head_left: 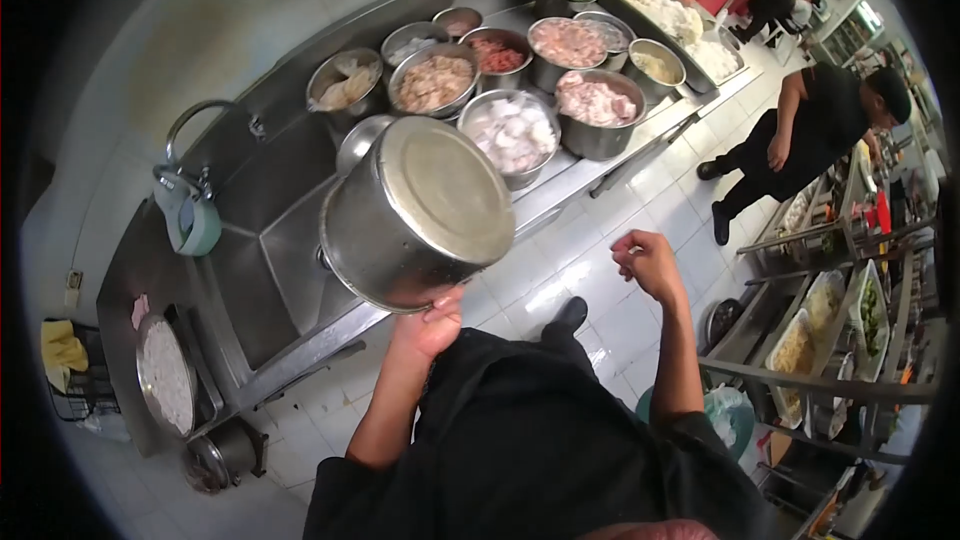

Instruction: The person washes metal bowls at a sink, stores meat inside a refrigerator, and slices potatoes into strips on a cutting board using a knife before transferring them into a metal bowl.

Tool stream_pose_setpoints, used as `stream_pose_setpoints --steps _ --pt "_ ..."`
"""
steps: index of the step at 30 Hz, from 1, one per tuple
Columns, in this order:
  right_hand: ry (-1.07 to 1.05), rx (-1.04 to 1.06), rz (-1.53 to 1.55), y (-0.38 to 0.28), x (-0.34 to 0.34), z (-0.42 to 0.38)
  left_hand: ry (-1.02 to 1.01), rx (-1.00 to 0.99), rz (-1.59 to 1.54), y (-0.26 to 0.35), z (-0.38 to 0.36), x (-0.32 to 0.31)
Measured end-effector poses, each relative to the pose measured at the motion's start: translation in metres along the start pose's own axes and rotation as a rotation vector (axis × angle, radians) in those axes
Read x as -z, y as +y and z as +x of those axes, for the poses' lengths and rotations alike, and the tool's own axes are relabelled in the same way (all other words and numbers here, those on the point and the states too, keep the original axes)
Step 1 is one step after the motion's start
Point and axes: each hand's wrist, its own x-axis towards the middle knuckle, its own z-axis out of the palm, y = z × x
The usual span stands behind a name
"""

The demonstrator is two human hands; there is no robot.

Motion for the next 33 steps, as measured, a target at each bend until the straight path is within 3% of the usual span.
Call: stream_pose_setpoints --steps 2,6,11,20,27,30,33 --pt "0.050 -0.039 0.005 0.029 0.044 0.009 -0.032 0.144 0.017 -0.031 0.034 -0.023" --pt "0.130 -0.132 0.015 0.074 0.133 0.032 -0.131 0.192 -0.082 -0.088 0.105 -0.051" --pt "0.213 -0.074 0.006 0.096 0.230 0.076 -0.045 -0.013 0.024 -0.137 0.176 -0.090" --pt "0.261 0.012 0.100 0.077 0.364 0.242 0.011 -0.050 0.115 -0.192 0.270 -0.134" --pt "0.312 -0.218 -0.151 0.129 0.466 0.403 0.053 -0.129 0.147 -0.227 0.366 -0.140" --pt "0.353 -0.335 -0.158 0.169 0.510 0.426 0.043 -0.129 0.157 -0.243 0.423 -0.147" --pt "0.402 -0.386 -0.047 0.204 0.551 0.428 0.017 -0.119 0.281 -0.265 0.484 -0.195"
